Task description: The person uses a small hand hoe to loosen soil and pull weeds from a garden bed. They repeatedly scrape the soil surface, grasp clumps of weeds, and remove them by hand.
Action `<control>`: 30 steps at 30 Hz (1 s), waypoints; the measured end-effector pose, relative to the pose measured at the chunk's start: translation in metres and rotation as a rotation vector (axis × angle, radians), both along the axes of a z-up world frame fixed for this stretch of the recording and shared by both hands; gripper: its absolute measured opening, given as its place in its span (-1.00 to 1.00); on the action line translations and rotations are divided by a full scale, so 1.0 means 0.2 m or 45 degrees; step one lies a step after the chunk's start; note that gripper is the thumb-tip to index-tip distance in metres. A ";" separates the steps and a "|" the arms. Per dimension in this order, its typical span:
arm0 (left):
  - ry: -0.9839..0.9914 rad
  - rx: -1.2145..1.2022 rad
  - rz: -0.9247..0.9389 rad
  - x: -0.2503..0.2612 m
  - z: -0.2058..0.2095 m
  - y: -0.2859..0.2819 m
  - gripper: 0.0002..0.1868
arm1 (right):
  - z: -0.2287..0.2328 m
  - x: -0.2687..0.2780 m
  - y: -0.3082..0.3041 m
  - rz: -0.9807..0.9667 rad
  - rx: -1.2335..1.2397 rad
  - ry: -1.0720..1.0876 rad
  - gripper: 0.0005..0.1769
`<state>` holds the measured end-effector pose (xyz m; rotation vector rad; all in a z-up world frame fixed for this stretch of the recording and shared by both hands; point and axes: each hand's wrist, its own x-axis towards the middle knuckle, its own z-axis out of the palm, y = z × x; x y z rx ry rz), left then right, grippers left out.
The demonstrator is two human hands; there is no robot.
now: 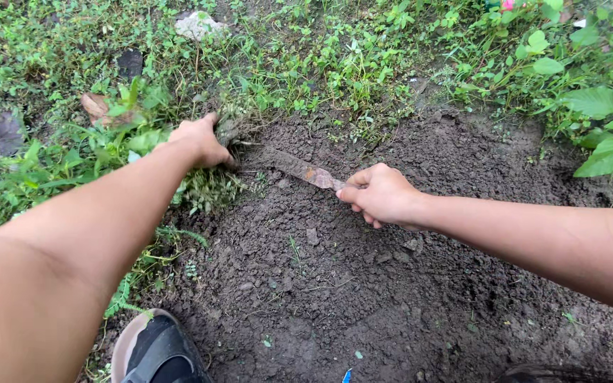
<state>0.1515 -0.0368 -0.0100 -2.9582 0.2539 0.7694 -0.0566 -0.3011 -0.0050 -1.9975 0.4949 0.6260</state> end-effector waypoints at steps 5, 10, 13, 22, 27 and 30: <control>-0.116 -0.090 -0.077 0.05 0.06 -0.06 0.10 | 0.01 0.00 0.00 -0.038 0.016 0.045 -0.75; -0.190 -0.337 -0.149 0.03 0.21 -0.26 0.07 | 0.03 -0.03 -0.05 -0.019 0.042 0.067 -0.70; -0.338 -0.614 -0.228 0.04 0.31 -0.44 0.08 | 0.06 -0.06 -0.10 -0.047 0.118 0.073 -0.69; -0.391 -0.765 -0.188 0.11 0.39 -0.77 0.09 | 0.15 -0.25 -0.33 -0.254 -0.027 0.048 -0.70; -0.094 -1.112 0.292 0.16 0.17 -0.78 -0.11 | 0.21 -0.35 -0.54 -0.320 -0.321 -0.037 -0.68; 0.361 -1.438 0.691 0.17 0.04 -0.88 -0.52 | 0.26 -0.44 -0.63 -0.418 -0.412 -0.097 -0.69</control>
